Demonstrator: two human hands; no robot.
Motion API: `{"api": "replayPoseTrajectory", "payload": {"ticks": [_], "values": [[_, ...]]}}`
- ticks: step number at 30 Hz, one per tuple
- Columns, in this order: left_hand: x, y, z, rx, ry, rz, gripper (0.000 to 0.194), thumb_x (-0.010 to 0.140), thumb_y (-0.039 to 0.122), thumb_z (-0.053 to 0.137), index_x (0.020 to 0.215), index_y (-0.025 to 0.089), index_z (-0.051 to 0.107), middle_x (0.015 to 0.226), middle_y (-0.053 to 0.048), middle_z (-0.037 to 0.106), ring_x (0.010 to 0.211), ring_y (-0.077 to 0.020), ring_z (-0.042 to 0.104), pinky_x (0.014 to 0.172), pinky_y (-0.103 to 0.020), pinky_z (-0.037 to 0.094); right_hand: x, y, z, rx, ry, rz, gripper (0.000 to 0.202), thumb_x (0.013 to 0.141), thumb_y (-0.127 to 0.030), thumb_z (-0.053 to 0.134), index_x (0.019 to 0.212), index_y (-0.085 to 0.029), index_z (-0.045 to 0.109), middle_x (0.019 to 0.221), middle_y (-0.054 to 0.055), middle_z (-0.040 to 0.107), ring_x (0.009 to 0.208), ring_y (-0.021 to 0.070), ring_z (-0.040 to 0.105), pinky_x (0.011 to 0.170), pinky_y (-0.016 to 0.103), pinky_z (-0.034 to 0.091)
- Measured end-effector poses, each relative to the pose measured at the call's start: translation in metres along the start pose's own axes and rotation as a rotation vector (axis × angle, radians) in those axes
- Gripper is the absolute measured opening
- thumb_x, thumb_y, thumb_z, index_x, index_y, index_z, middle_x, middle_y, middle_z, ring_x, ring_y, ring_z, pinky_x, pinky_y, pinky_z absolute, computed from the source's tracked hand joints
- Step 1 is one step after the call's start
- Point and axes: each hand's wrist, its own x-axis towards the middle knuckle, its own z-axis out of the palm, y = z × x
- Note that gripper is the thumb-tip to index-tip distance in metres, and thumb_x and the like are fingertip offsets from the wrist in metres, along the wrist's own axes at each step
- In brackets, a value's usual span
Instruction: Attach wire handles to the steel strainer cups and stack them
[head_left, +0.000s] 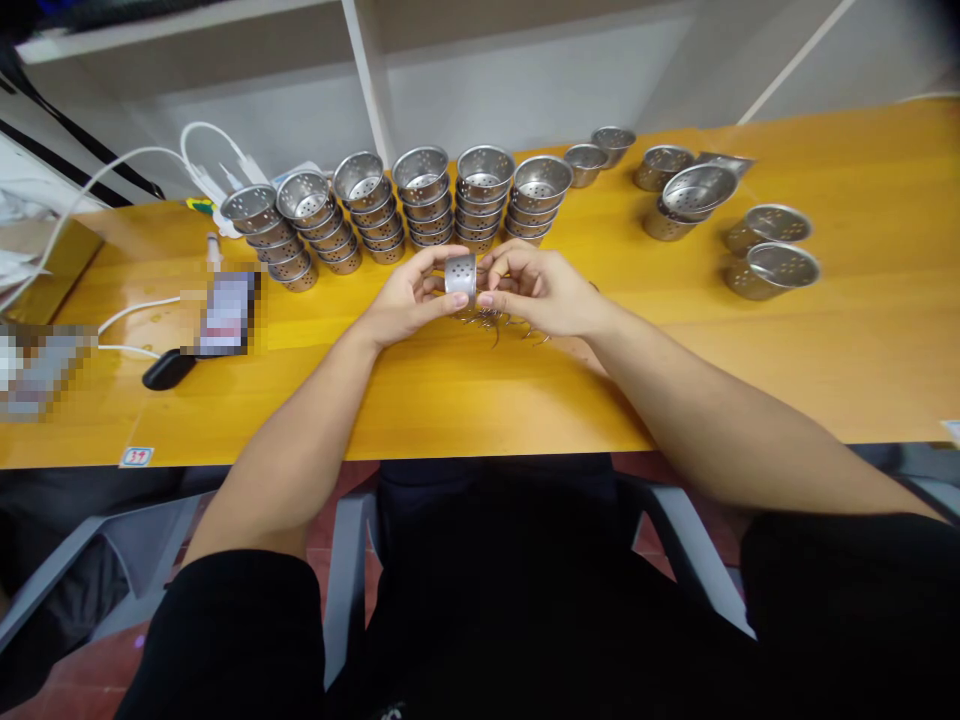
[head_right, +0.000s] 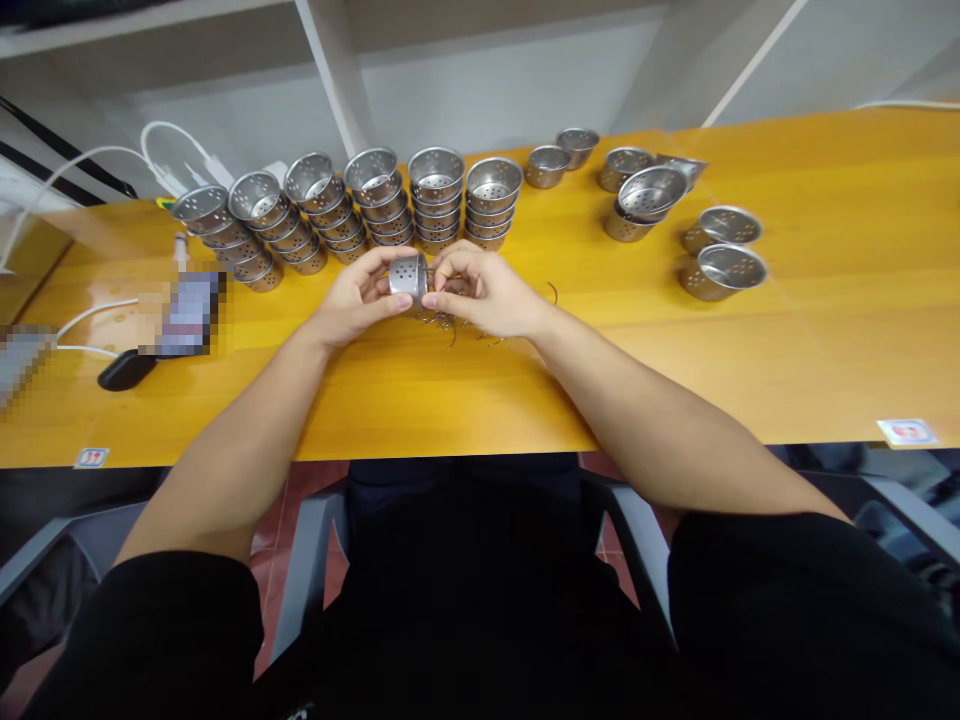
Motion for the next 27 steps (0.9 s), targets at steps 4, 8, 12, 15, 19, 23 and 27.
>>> {"api": "replayPoseTrajectory", "payload": {"ticks": [4, 8, 12, 15, 19, 23, 27], "values": [[0.001, -0.005, -0.003, -0.02, -0.006, 0.017, 0.11, 0.086, 0.092, 0.113, 0.17, 0.033, 0.074, 0.177, -0.016, 0.08, 0.152, -0.0377, 0.089, 0.131, -0.053, 0.076, -0.001, 0.001, 0.001, -0.057, 0.039, -0.006, 0.076, 0.087, -0.101, 0.109, 0.095, -0.03, 0.082, 0.124, 0.013, 0.079, 0.119, 0.0341, 0.078, 0.112, 0.056, 0.074], [0.001, -0.005, -0.004, -0.049, -0.023, 0.045, 0.104, 0.089, 0.084, 0.114, 0.169, 0.029, 0.075, 0.177, -0.017, 0.081, 0.158, -0.0393, 0.087, 0.135, -0.053, 0.074, -0.002, -0.005, -0.002, 0.07, -0.039, 0.021, 0.069, 0.091, -0.09, 0.113, 0.096, -0.028, 0.082, 0.129, 0.012, 0.08, 0.115, 0.0296, 0.079, 0.117, 0.053, 0.073], [0.002, -0.007, -0.005, -0.058, -0.047, 0.047, 0.102, 0.092, 0.082, 0.113, 0.17, 0.03, 0.074, 0.177, -0.017, 0.08, 0.158, -0.0409, 0.087, 0.136, -0.056, 0.073, -0.002, -0.007, -0.005, 0.068, -0.047, 0.021, 0.066, 0.093, -0.087, 0.113, 0.097, -0.028, 0.083, 0.13, 0.012, 0.08, 0.117, 0.0302, 0.08, 0.121, 0.056, 0.072], [0.002, -0.011, -0.007, -0.036, -0.036, 0.048, 0.103, 0.092, 0.083, 0.112, 0.171, 0.031, 0.072, 0.177, -0.017, 0.079, 0.156, -0.0405, 0.088, 0.135, -0.057, 0.074, -0.002, -0.005, -0.005, -0.011, -0.019, 0.005, 0.069, 0.093, -0.092, 0.11, 0.096, -0.029, 0.082, 0.129, 0.013, 0.08, 0.119, 0.033, 0.08, 0.12, 0.058, 0.072], [0.004, -0.019, -0.009, 0.005, -0.022, 0.071, 0.108, 0.088, 0.09, 0.111, 0.171, 0.032, 0.071, 0.18, -0.017, 0.075, 0.154, -0.039, 0.087, 0.133, -0.054, 0.075, -0.004, -0.001, -0.007, -0.213, 0.047, -0.022, 0.066, 0.093, -0.09, 0.11, 0.097, -0.031, 0.082, 0.132, 0.014, 0.079, 0.135, 0.0415, 0.079, 0.124, 0.064, 0.072], [0.007, -0.031, -0.011, 0.071, 0.069, 0.108, 0.115, 0.085, 0.098, 0.108, 0.17, 0.034, 0.065, 0.178, -0.016, 0.073, 0.158, -0.039, 0.084, 0.133, -0.055, 0.074, -0.005, 0.004, -0.016, -0.354, 0.118, -0.027, 0.052, 0.103, -0.077, 0.106, 0.105, -0.031, 0.082, 0.141, 0.018, 0.076, 0.145, 0.0458, 0.076, 0.132, 0.071, 0.068], [0.01, -0.041, -0.016, 0.102, 0.177, 0.108, 0.12, 0.08, 0.103, 0.107, 0.165, 0.032, 0.06, 0.167, -0.016, 0.075, 0.154, -0.0372, 0.084, 0.131, -0.055, 0.075, -0.007, 0.011, -0.025, -0.494, 0.02, 0.01, 0.046, 0.107, -0.07, 0.103, 0.106, -0.03, 0.082, 0.14, 0.018, 0.076, 0.142, 0.048, 0.078, 0.138, 0.078, 0.062]]}}
